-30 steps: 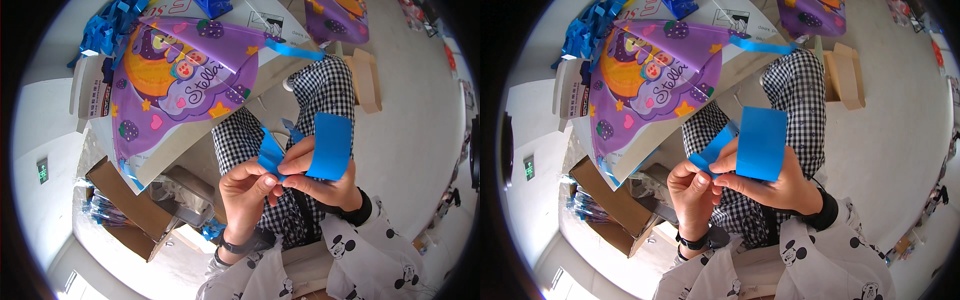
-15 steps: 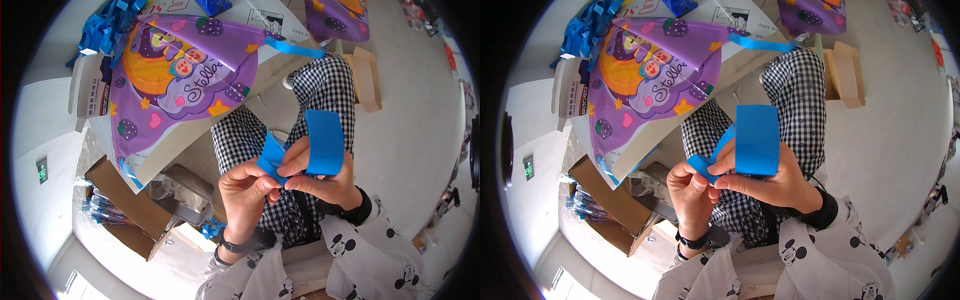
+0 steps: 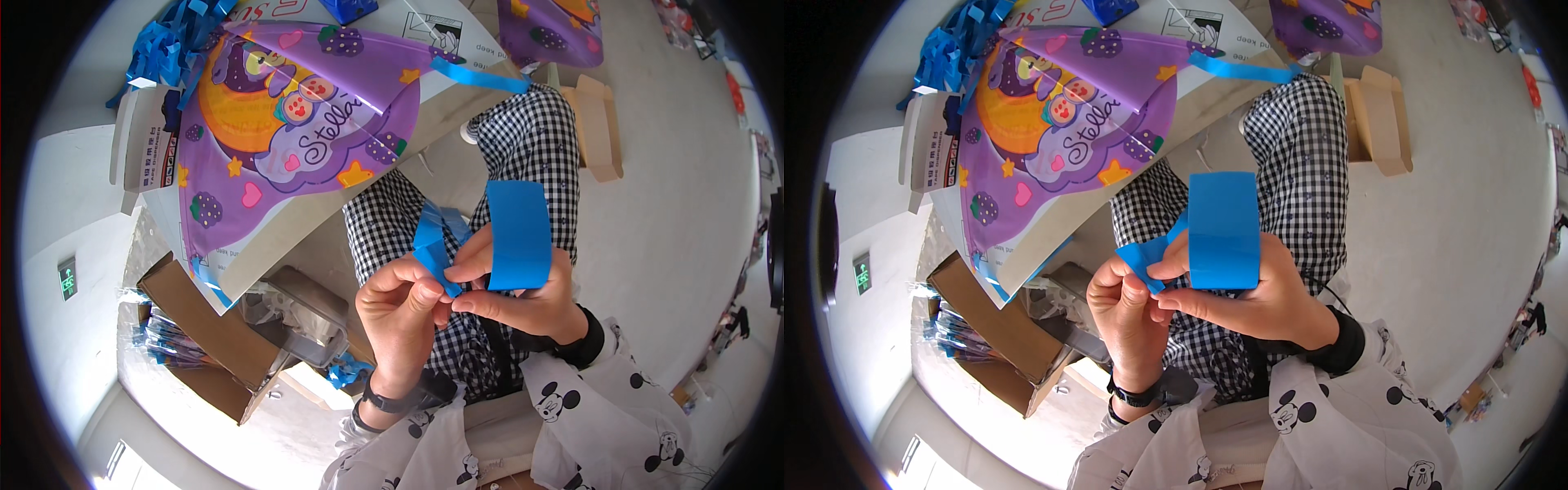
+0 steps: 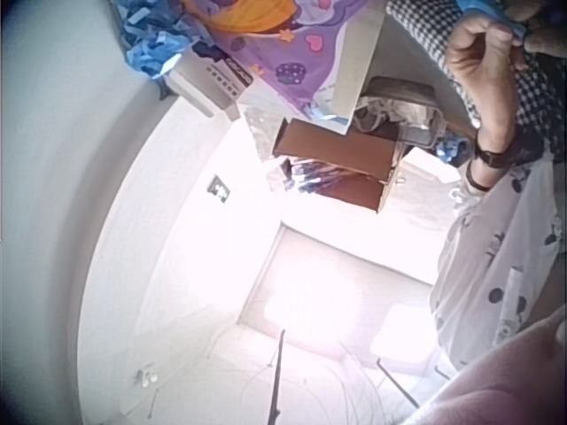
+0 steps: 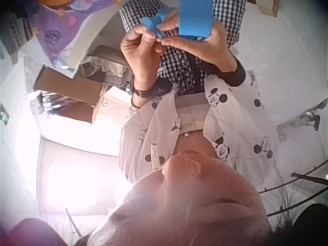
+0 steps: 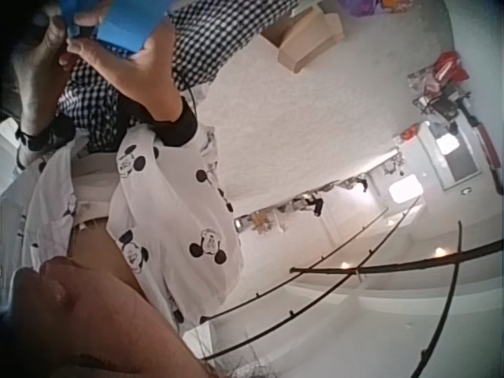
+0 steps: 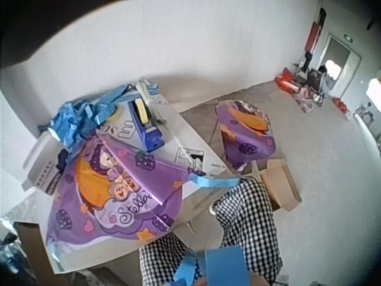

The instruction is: The recorder is assembling a kite by applying tape and attaching decorative blue ribbons.

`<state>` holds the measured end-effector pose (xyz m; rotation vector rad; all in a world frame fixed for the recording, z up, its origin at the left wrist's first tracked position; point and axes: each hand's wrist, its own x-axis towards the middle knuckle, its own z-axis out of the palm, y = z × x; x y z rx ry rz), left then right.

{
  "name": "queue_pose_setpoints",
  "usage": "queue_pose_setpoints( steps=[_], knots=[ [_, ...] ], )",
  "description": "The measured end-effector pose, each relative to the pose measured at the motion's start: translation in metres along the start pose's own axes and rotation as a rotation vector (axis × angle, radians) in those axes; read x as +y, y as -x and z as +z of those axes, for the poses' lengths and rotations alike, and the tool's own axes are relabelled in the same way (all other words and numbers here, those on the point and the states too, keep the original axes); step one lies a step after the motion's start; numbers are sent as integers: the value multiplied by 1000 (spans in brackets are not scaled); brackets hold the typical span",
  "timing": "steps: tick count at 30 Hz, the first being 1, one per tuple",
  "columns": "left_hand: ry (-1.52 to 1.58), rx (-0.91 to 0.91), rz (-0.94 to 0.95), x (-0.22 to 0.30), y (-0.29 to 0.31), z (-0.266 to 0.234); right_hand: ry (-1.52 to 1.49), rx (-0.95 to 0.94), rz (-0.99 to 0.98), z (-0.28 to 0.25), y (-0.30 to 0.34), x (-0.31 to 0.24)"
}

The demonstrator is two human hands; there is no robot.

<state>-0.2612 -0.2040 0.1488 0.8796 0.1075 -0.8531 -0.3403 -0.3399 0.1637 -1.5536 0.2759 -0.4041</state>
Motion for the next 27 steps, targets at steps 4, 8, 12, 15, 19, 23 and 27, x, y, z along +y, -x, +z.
queue_pose_setpoints(
  steps=[4,8,12,15,19,23,27],
  knots=[
    [11,-10,7,0,0,0,9,11,-4,1,-1,1],
    [-39,-14,11,-2,2,-3,-9,31,25,2,-1,1],
    [-24,-23,2,-5,1,-7,-15,82,25,4,-1,2],
    [-24,-111,-44,-3,-1,-8,9,111,-19,2,-3,4],
    [-537,135,337,-5,-2,-3,-76,145,46,-4,-1,1],
    [-852,-285,443,12,-5,-14,-391,79,350,-9,5,-3],
    [-498,-224,141,19,10,-9,-509,191,344,-9,7,7]
  ],
)
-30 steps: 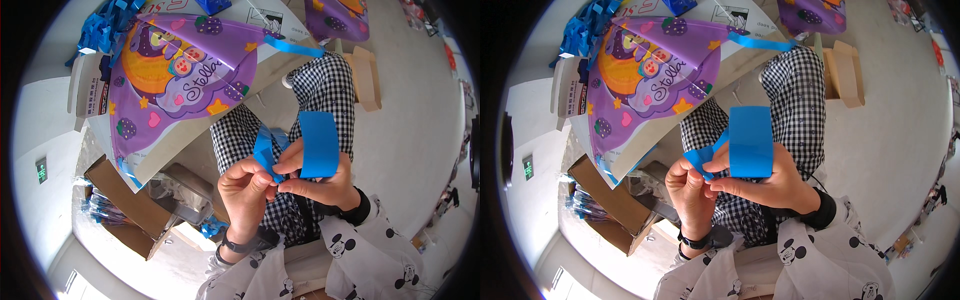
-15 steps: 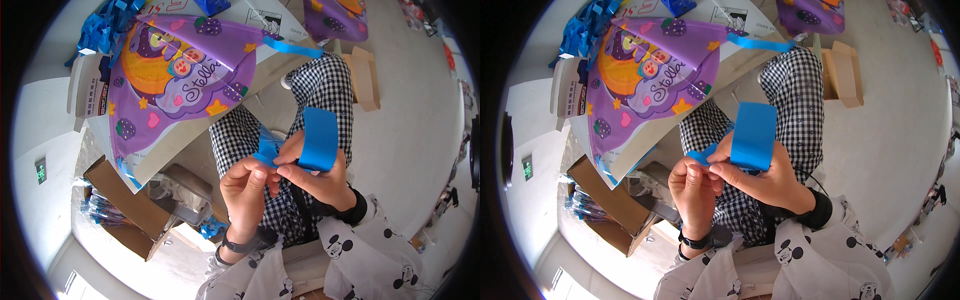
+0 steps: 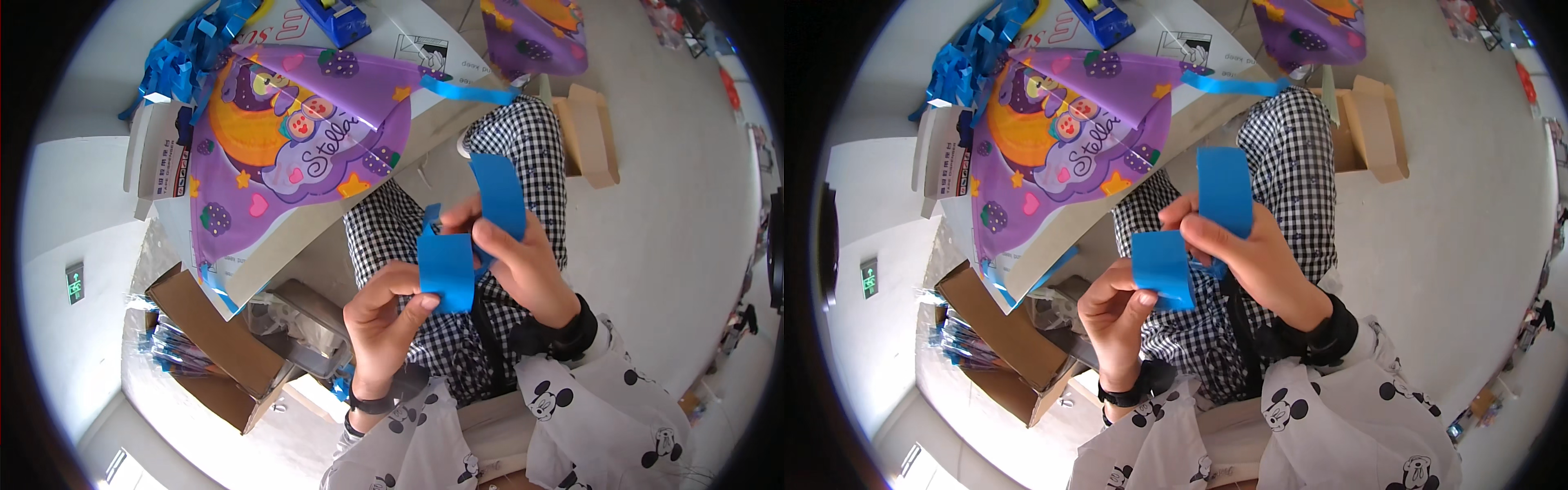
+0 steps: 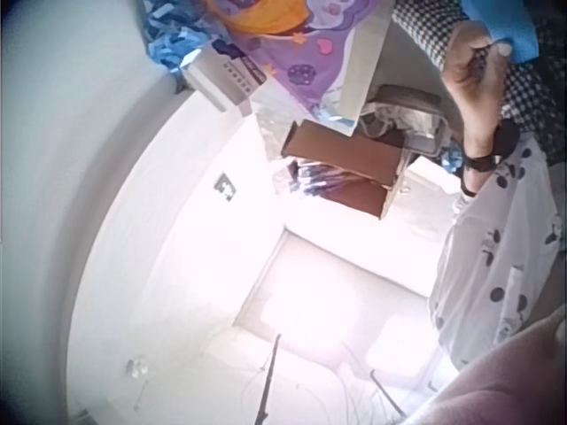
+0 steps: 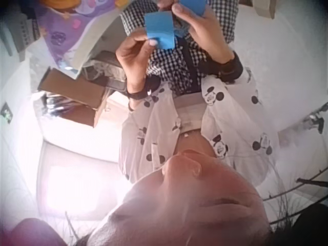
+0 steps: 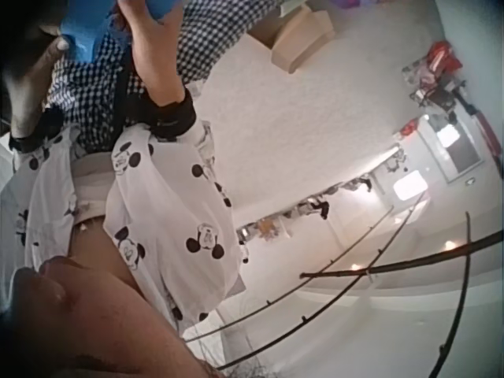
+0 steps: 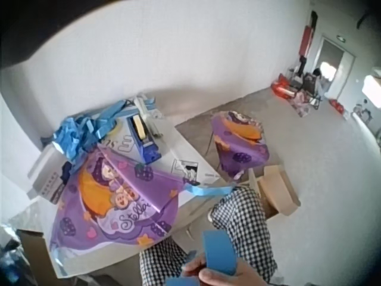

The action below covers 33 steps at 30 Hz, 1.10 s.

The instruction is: The recorder is assembling a kite by applying tape and attaching decorative blue ribbons.

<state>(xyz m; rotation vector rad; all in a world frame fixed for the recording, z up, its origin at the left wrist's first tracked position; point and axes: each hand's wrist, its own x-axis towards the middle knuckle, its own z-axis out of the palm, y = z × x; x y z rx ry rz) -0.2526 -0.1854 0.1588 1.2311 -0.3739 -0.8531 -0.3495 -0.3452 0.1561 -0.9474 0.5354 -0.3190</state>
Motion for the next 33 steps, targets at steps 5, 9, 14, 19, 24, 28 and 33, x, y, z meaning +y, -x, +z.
queue_pose_setpoints(
  steps=[5,9,14,19,24,28,33],
  knots=[
    [-119,46,95,14,-5,23,-166,-163,254,-5,-2,13],
    [-673,185,319,6,-23,40,-371,-244,101,10,20,16],
    [-384,446,354,-14,-9,39,-13,-191,166,1,10,-7],
    [233,-307,-106,-32,11,11,-606,-38,-196,14,0,-27],
    [819,-421,-396,-61,9,63,-882,-15,-160,25,21,-40],
    [1517,-206,-338,-55,-45,53,-1057,-197,-129,-15,56,-49],
    [1360,44,9,-37,-70,8,-955,165,-326,-123,95,-45]
  ],
)
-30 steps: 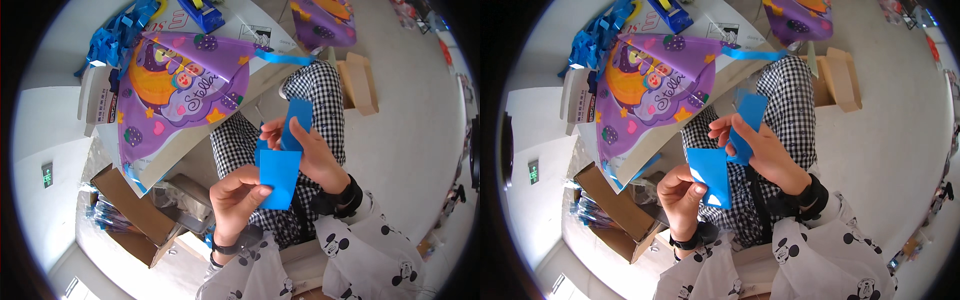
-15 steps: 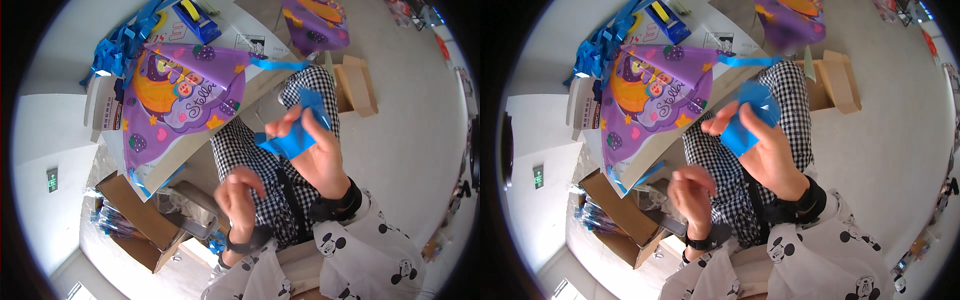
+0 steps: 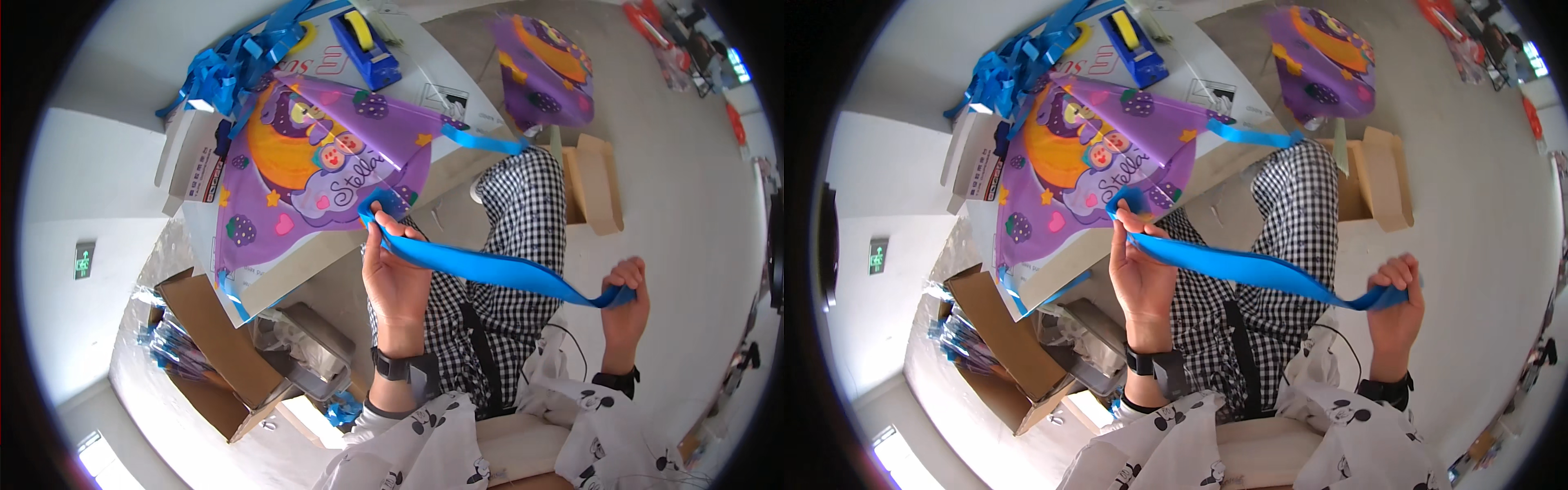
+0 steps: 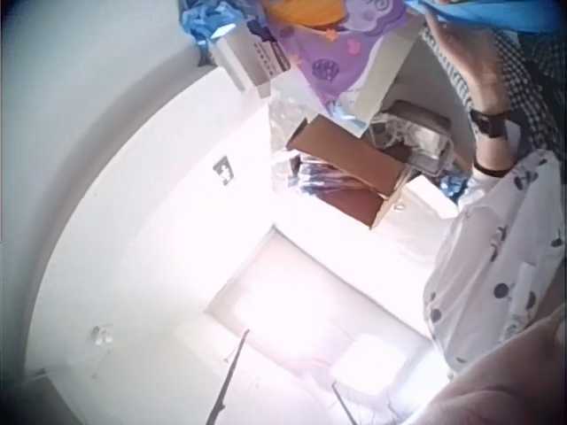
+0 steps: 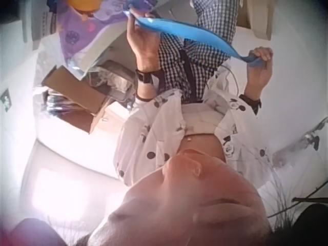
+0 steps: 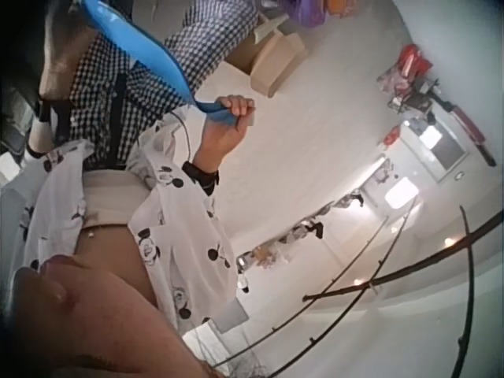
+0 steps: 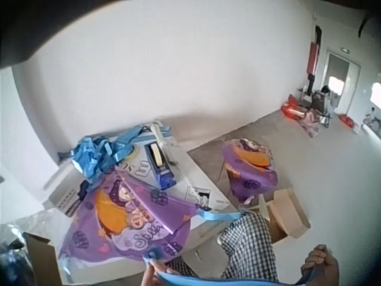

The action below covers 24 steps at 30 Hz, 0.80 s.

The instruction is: The recorder is assembling a kite by applying tape and attaching decorative blue ribbons.

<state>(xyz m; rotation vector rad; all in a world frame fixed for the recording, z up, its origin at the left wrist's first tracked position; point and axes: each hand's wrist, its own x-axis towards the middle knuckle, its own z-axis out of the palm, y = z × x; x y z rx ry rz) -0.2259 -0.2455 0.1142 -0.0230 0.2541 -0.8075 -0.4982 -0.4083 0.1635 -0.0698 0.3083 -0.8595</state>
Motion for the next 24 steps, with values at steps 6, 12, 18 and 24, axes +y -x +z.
queue_pose_setpoints(
  steps=[6,12,18,24],
  knots=[
    [-436,-119,54,1,15,6,540,606,108,-73,25,-36],
    [-959,39,-108,-13,56,32,2134,431,-990,-34,-24,16],
    [-1440,-23,171,-22,65,37,1436,-515,179,45,-33,134],
    [-1389,252,37,19,70,47,1022,-440,1018,50,-52,167]
  ],
)
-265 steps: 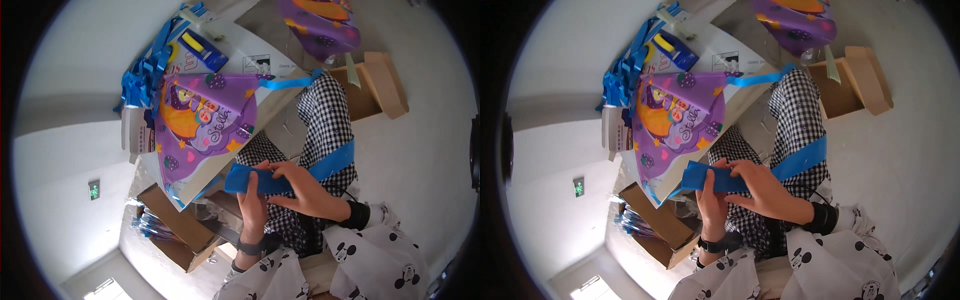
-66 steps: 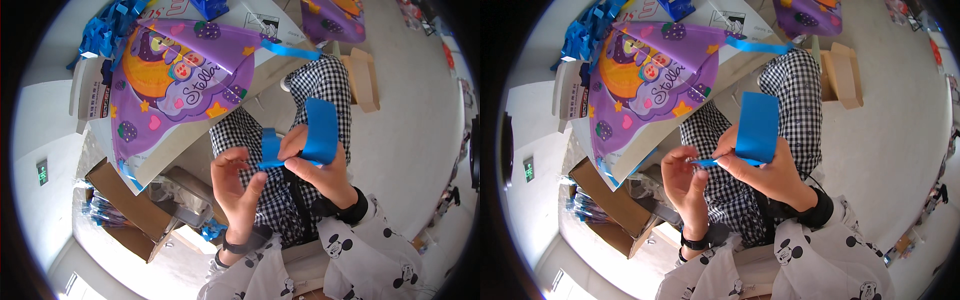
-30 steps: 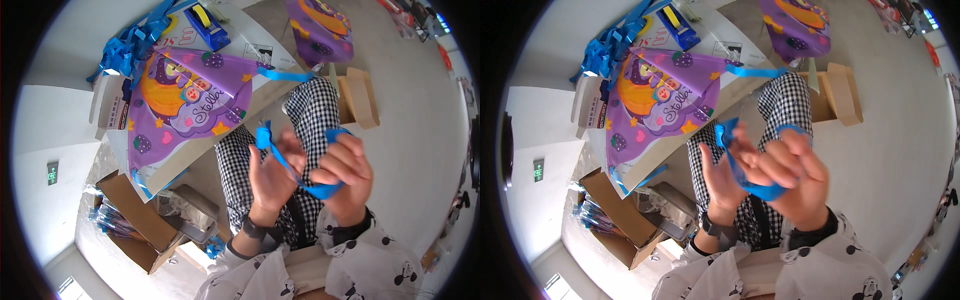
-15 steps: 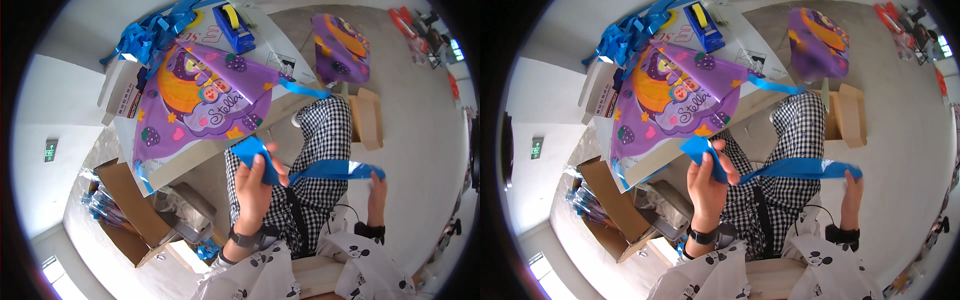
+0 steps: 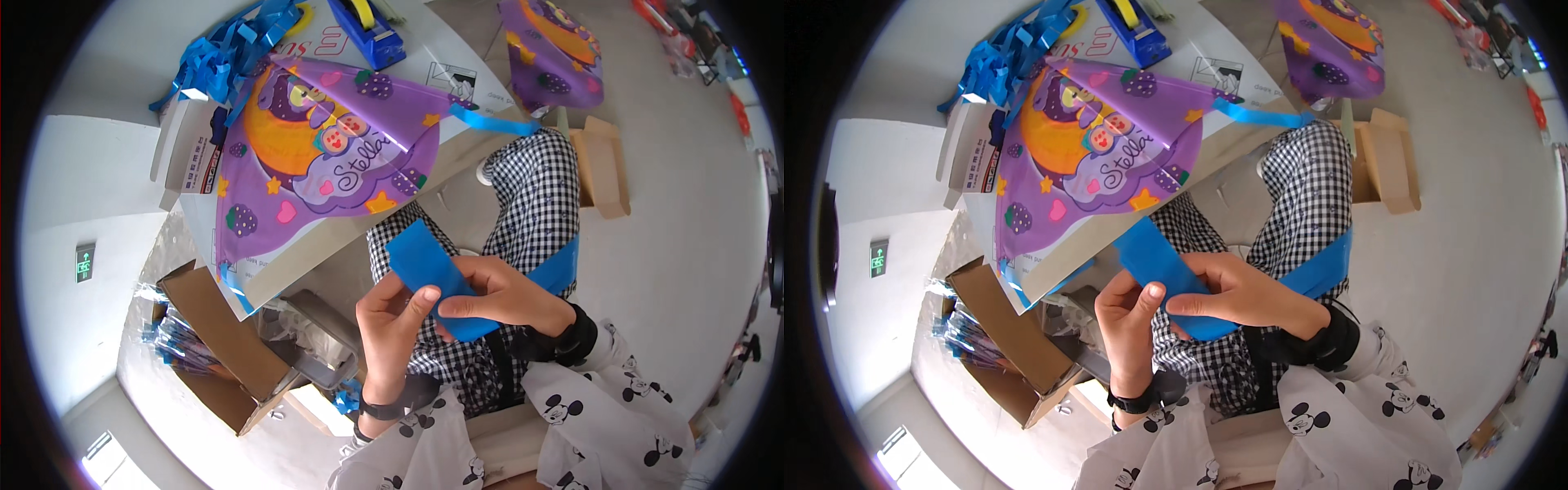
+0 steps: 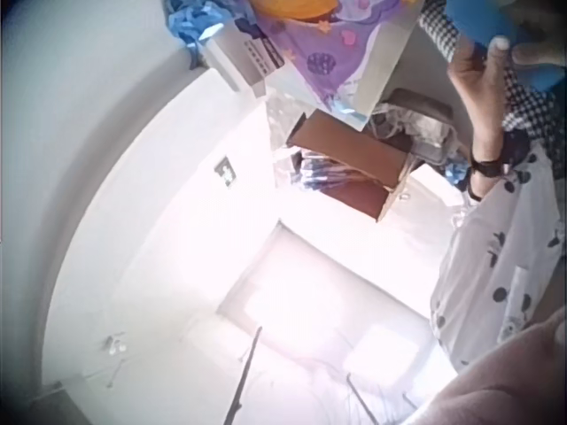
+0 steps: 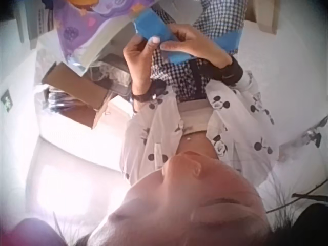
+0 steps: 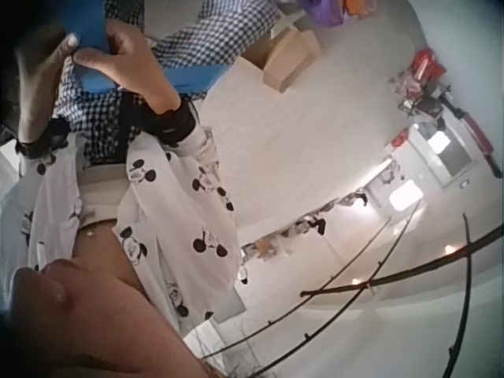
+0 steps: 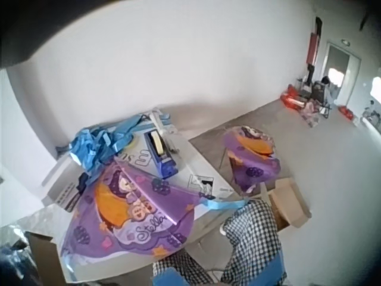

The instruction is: The recorder is assembling a kite by applying tape and attaching decorative blue ribbons.

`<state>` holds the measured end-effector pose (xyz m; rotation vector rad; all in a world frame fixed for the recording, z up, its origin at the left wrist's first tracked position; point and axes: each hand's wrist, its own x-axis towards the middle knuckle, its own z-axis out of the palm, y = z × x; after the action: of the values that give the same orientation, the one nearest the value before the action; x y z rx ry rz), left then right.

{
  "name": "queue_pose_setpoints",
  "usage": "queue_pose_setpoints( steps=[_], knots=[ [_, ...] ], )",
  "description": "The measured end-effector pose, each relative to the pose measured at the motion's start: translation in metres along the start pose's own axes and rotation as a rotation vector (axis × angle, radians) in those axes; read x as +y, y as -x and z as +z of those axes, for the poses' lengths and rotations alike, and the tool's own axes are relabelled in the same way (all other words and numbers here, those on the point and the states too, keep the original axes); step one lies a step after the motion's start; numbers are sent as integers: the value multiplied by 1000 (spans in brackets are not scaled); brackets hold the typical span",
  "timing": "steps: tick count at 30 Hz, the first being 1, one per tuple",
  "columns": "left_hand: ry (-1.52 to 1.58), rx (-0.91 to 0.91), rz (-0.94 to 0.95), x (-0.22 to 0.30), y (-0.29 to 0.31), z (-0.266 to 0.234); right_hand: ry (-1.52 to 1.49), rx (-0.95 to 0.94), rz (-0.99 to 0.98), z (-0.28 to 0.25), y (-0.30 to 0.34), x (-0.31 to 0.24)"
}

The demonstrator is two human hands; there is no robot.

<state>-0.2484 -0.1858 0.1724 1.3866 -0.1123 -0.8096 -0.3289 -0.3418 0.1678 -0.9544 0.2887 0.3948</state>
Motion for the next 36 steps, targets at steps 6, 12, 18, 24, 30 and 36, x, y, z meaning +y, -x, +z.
queue_pose_setpoints(
  steps=[6,12,18,24,30,36],
  knots=[
    [58,-37,-40,-6,-10,-6,-230,83,-34,-2,-6,17],
    [-117,-8,37,-14,-20,4,-43,157,23,-11,-1,18],
    [161,-76,-121,-15,-23,4,-247,161,-52,-15,-2,20],
    [98,27,-48,-17,-21,4,-332,340,-58,-15,3,21],
    [185,56,-12,-20,-19,2,-660,460,-230,-26,1,35],
    [239,-2,-54,-22,-16,-2,-780,387,-393,-49,9,28]
  ],
)
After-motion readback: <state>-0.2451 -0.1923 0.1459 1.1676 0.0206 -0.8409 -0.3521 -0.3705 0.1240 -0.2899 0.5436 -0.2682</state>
